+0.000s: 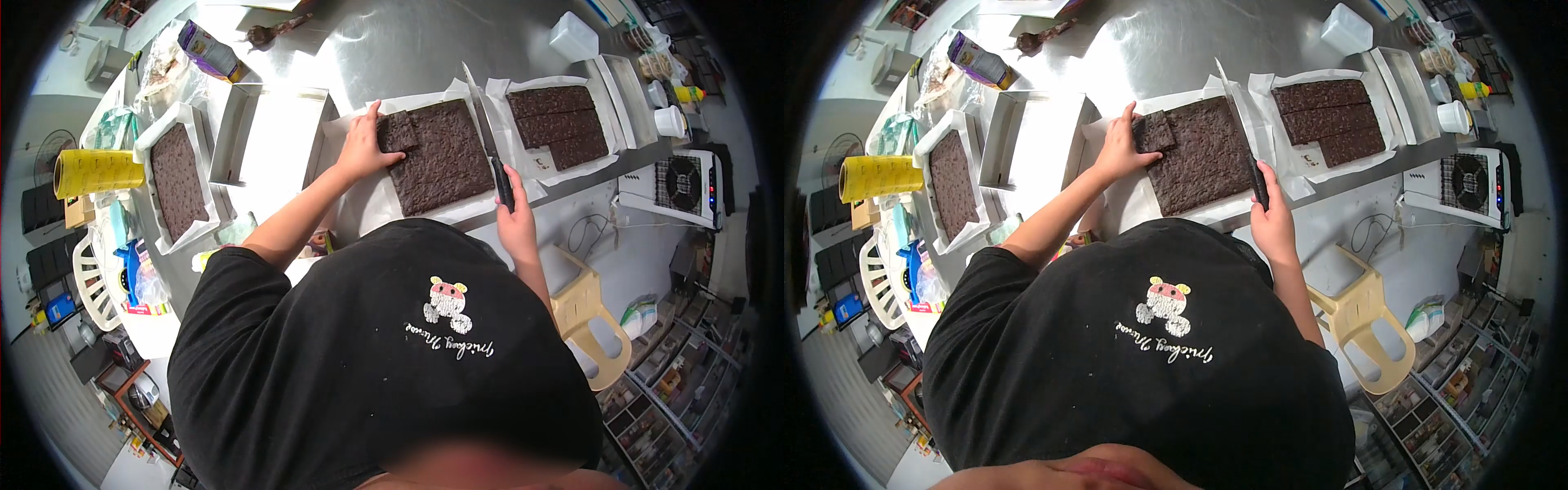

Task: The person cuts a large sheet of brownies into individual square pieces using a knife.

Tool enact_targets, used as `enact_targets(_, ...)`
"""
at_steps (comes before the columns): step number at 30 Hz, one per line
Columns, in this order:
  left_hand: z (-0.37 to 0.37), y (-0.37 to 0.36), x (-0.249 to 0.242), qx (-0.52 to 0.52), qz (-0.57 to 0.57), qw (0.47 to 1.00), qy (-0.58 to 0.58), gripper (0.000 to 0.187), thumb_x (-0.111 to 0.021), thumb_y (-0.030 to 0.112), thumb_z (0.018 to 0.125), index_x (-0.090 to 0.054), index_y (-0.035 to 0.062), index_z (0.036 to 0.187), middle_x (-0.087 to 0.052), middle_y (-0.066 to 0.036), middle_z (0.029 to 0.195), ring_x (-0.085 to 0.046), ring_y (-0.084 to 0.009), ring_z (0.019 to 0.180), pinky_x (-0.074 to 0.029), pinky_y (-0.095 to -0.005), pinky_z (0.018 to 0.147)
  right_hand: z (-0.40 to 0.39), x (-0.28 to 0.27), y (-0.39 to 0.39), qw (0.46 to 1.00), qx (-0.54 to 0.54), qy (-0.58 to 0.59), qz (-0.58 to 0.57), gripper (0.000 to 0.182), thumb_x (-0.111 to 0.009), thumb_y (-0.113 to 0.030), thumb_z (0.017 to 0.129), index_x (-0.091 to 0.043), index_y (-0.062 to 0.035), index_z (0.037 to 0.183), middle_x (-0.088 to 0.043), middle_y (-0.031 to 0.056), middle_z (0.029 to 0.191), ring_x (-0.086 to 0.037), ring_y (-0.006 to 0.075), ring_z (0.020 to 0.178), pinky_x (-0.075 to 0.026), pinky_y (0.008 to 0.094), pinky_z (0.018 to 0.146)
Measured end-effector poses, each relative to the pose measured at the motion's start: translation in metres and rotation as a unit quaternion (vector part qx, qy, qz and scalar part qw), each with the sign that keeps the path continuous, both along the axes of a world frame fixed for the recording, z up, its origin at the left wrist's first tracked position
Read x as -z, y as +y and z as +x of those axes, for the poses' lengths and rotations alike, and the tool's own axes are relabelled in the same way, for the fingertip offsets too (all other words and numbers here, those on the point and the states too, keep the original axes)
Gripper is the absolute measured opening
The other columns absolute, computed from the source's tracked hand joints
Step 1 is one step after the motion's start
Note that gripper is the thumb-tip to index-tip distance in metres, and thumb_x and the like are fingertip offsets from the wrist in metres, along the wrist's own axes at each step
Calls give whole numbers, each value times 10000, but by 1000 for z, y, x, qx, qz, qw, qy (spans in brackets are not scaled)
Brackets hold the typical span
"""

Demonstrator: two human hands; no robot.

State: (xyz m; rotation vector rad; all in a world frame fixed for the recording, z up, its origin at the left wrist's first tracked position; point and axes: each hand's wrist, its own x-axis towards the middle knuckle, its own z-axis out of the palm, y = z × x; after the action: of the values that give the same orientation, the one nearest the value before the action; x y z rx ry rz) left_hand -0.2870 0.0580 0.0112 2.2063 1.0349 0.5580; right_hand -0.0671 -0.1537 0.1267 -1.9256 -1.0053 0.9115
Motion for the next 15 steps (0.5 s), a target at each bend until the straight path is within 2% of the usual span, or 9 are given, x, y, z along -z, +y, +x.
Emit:
enact_targets(5,1,-2,-1,-10,-6,1000,10,1144,-838,320,578,-134,19,1427,-471,-189,1244,-399,-375,1181,-307,-440,1037,-1,0,2,1000,-13,8,-24,617,-408,70,809,-380,-148,1386,-532,116,1227,-529,149,829,-444,267,804)
enact_targets(8,-4,-5,-1,-21,-10,1000,-11,1146,-836,337,584,-131,22,1431,-460,-203,1267,-376,-370,1218,-303,-437,1049,-1,10,0,998,-46,8,35,618,-406,67,807,-381,-144,1388,-548,111,1185,-528,147,811,-447,261,776)
enact_targets(10,-10,-11,-2,-33,-10,999,-36,1150,-841,338,585,-129,18,1430,-450,-209,1283,-359,-368,1240,-299,-440,1054,1,14,-4,996,-87,3,5,625,-411,55,802,-390,-162,1387,-575,102,1067,-530,149,786,-448,260,736)
enact_targets(11,-14,-16,-3,-69,-40,996,-44,1120,-833,314,610,-128,15,1427,-459,-214,1279,-390,-360,1223,-325,-432,1040,0,14,-4,996,-92,2,4,625,-411,55,802,-390,-162,1387,-575,102,1067,-530,149,786,-448,260,736)
enact_targets(13,-21,-26,-2,-110,-70,990,-53,1090,-825,290,634,-127,11,1424,-467,-219,1274,-421,-351,1206,-352,-424,1027,-3,13,-6,992,-103,4,-74,629,-423,42,796,-400,-186,1382,-575,98,956,-530,151,768,-445,261,704)
enact_targets(15,-25,-36,6,-128,-140,973,-133,983,-784,193,706,-131,23,1421,-497,-202,1251,-514,-309,1108,-414,-390,968,-3,27,-9,991,-125,-7,-55,631,-435,31,793,-401,-203,1378,-566,106,910,-548,175,785,-445,276,716)
